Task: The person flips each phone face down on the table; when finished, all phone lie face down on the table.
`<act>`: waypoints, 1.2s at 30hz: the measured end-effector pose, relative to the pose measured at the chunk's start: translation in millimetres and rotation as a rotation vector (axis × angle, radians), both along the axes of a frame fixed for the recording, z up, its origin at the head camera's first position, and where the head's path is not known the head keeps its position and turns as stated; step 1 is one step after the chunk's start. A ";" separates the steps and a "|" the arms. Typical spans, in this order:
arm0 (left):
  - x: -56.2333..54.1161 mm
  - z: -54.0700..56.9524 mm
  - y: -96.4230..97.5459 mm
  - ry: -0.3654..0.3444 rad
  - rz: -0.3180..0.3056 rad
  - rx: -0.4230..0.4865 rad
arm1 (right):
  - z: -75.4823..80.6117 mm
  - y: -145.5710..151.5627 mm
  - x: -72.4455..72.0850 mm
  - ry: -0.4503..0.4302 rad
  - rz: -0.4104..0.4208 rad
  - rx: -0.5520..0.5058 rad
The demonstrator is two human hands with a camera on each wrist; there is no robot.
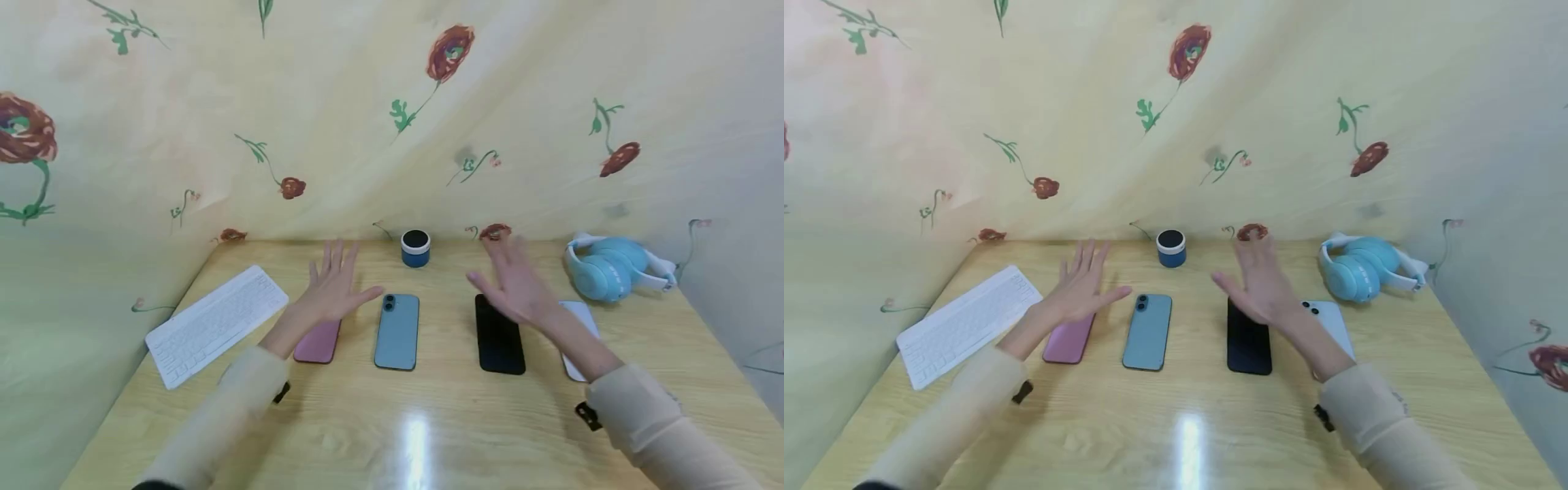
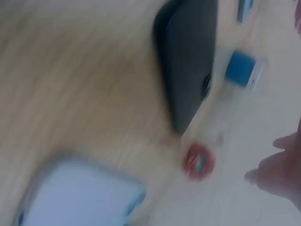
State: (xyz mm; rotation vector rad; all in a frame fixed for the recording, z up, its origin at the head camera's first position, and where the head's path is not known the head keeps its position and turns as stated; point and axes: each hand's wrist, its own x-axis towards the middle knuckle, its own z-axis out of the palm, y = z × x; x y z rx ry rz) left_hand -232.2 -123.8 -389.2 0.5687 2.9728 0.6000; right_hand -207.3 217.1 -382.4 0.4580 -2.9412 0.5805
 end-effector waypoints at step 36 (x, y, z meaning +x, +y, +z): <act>87.9 -67.7 -44.9 0.002 0.226 0.362 | -44.2 -209.1 44.4 -0.510 0.148 -0.554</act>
